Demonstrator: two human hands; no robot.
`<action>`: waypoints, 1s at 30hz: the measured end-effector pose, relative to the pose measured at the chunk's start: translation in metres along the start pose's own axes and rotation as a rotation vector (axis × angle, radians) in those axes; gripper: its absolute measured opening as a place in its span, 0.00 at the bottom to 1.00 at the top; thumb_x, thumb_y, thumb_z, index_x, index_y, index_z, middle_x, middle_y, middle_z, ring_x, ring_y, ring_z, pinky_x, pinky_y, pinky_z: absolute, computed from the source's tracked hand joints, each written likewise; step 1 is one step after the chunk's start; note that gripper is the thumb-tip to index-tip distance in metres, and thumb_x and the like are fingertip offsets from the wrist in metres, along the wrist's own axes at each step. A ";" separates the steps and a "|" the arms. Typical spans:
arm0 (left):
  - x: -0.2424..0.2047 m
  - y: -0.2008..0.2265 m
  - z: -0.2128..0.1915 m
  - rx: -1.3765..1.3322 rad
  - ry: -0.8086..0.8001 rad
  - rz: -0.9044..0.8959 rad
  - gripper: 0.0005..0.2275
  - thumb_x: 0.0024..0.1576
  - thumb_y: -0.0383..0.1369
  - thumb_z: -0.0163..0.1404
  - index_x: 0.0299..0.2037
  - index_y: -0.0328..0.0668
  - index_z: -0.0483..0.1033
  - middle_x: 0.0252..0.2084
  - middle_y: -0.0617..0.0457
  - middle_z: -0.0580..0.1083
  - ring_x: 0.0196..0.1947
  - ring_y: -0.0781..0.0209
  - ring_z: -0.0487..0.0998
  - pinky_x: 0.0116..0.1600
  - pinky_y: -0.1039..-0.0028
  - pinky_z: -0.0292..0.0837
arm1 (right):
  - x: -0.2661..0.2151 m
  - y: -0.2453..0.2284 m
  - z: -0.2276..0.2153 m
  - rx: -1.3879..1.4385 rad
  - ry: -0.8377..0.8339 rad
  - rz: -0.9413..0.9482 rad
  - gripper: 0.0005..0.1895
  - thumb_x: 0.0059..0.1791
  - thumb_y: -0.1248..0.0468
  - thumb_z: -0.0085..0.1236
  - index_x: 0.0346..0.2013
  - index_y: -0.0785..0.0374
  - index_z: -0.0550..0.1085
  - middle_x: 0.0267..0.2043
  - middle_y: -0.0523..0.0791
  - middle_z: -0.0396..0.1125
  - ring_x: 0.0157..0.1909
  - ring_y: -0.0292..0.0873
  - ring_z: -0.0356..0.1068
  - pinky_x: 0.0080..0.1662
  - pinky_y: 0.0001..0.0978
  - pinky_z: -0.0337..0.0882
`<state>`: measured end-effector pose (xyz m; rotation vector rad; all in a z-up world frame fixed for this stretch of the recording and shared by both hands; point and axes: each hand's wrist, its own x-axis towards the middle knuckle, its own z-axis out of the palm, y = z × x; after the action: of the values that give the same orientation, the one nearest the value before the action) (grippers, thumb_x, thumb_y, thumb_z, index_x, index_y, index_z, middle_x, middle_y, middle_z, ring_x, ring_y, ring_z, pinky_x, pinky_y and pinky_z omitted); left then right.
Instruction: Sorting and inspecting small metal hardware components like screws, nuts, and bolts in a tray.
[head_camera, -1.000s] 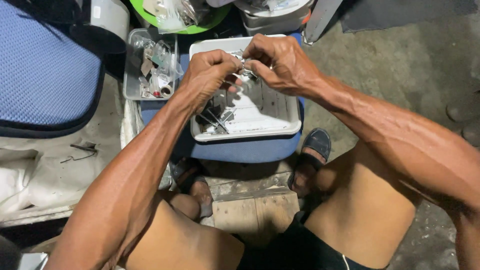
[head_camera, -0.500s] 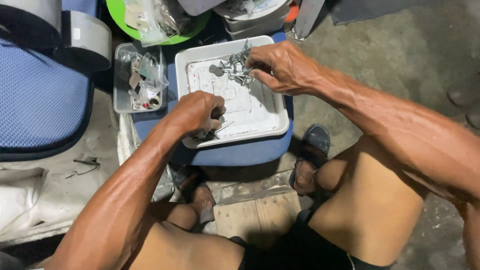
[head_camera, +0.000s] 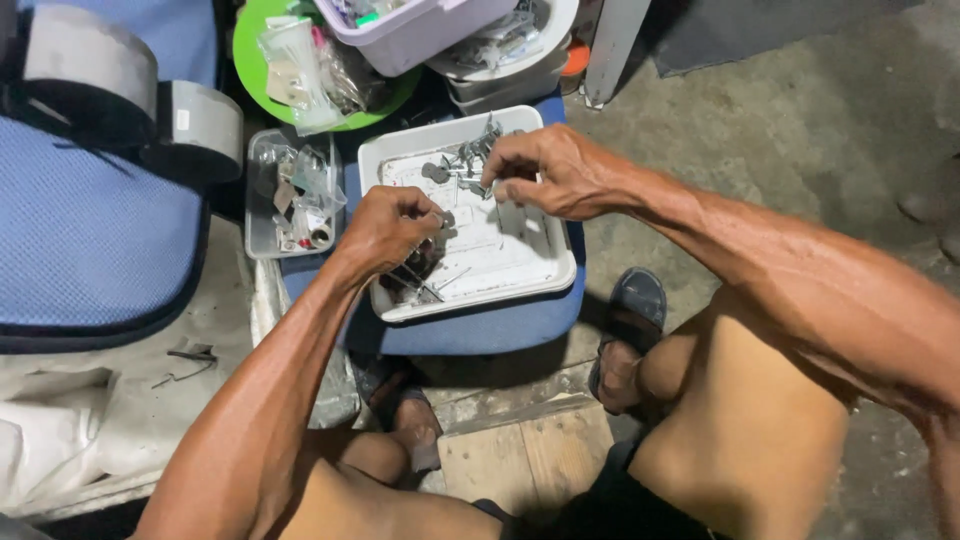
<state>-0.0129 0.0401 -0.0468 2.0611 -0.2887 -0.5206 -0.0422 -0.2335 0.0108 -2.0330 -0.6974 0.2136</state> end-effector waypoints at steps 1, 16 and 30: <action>-0.006 0.014 -0.002 0.011 0.003 0.010 0.04 0.53 0.24 0.55 0.35 0.39 0.83 0.26 0.44 0.80 0.21 0.57 0.81 0.30 0.69 0.79 | 0.000 -0.006 0.000 -0.004 0.011 -0.009 0.04 0.52 0.71 0.56 0.41 0.66 0.76 0.31 0.52 0.73 0.33 0.47 0.73 0.40 0.41 0.76; -0.006 0.036 -0.005 -0.239 -0.002 -0.030 0.07 0.53 0.21 0.56 0.41 0.27 0.79 0.31 0.37 0.80 0.23 0.60 0.81 0.26 0.79 0.78 | 0.004 -0.017 0.004 0.121 -0.130 0.091 0.06 0.52 0.69 0.57 0.43 0.63 0.79 0.33 0.50 0.76 0.35 0.44 0.75 0.45 0.40 0.76; 0.001 0.033 0.007 -0.223 0.039 0.034 0.06 0.50 0.21 0.54 0.36 0.30 0.81 0.27 0.41 0.79 0.22 0.61 0.80 0.25 0.79 0.77 | 0.003 -0.019 0.001 0.092 -0.098 0.017 0.06 0.52 0.71 0.56 0.42 0.64 0.78 0.32 0.49 0.75 0.34 0.42 0.73 0.42 0.37 0.75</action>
<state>-0.0158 0.0175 -0.0223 1.8451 -0.2318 -0.4694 -0.0472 -0.2236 0.0268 -1.9514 -0.7178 0.3508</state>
